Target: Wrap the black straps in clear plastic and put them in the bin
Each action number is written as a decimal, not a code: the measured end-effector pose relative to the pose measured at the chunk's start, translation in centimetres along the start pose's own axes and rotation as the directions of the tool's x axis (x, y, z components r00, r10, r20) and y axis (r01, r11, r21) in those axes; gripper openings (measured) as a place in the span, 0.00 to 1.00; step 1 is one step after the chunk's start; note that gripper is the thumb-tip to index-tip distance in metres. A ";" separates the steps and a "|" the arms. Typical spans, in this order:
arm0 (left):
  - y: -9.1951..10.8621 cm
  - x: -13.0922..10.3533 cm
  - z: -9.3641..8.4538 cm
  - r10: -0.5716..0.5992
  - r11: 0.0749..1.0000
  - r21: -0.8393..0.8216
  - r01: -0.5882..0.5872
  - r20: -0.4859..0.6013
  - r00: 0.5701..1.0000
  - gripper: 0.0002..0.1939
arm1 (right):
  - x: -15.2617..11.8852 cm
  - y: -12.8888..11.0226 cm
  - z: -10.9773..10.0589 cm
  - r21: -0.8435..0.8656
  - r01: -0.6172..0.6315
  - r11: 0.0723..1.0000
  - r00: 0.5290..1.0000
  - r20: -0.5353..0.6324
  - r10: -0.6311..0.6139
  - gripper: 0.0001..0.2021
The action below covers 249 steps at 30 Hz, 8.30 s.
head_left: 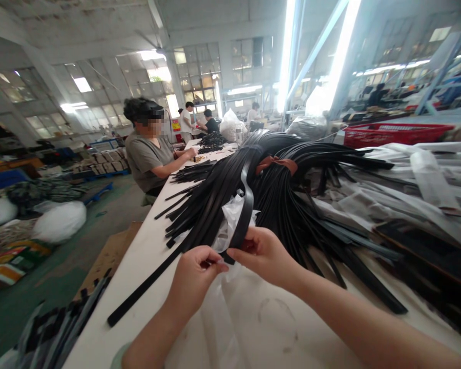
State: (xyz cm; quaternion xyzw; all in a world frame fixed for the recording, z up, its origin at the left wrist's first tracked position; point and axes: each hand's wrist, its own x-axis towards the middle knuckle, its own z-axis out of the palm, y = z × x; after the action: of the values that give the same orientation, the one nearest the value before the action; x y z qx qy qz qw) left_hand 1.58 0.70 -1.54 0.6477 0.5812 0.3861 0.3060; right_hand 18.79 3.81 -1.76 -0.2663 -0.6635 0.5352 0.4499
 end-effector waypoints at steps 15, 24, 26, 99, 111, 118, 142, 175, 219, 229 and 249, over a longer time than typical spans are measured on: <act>0.3 0.0 -0.5 0.098 0.995 0.009 -0.100 0.123 0.988 0.06 | 0.1 -0.4 -1.3 -0.313 0.093 0.945 0.996 0.022 -0.091 0.04; 0.1 0.0 -0.6 0.079 0.996 0.025 -0.082 0.097 0.992 0.05 | 0.1 -0.6 -1.0 -0.260 0.075 0.963 0.997 0.024 -0.071 0.06; 0.0 0.0 -0.6 0.051 0.998 0.028 -0.054 0.083 0.995 0.05 | 0.0 -0.5 -1.0 -0.271 0.072 0.960 0.997 0.007 -0.073 0.06; -0.3 -0.6 0.7 -0.219 0.866 -0.412 0.284 0.200 0.955 0.24 | 0.7 1.4 0.0 0.337 -0.221 0.915 0.962 -0.080 0.262 0.15; 0.5 -0.8 0.4 -0.155 0.927 -0.291 0.237 0.278 0.948 0.22 | 1.1 1.3 -0.7 0.448 -0.278 0.850 0.937 -0.068 0.342 0.16; 0.3 -0.6 0.1 -0.191 0.916 -0.317 0.247 0.198 0.961 0.26 | 0.0 0.4 0.4 0.124 -0.323 0.938 0.937 0.179 0.299 0.14; 0.2 -1.3 0.9 -0.212 0.854 -0.357 0.379 0.426 0.879 0.20 | 1.7 2.9 -2.6 -0.190 -0.060 0.980 0.975 -0.223 0.016 0.32; 0.7 -1.3 0.2 -0.142 0.885 -0.382 0.267 0.326 0.935 0.22 | 0.9 0.4 -1.6 0.263 -0.274 0.925 0.961 0.105 0.255 0.18; -0.4 -0.6 -0.3 -0.022 0.967 -0.250 0.057 0.140 0.990 0.28 | -0.1 1.6 -0.4 -0.128 -0.237 0.963 0.958 0.135 0.254 0.27; 1.4 -2.6 -1.2 -0.160 0.863 -0.223 0.453 0.730 0.664 0.22 | 0.9 1.0 -2.1 0.092 -0.108 0.990 0.994 -0.024 0.111 0.25; 3.2 -29.0 -9.7 -0.623 0.687 -0.490 0.536 -0.017 0.782 0.24 | -2.8 1.1 0.9 0.008 -0.245 0.970 0.935 0.268 0.234 0.18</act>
State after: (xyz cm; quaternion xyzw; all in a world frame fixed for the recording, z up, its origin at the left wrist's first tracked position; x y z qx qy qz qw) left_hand -5.81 -28.94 1.98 0.3002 0.6730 0.4523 0.5023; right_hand 19.16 1.34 -3.66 -0.2617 -0.6692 0.6304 0.2939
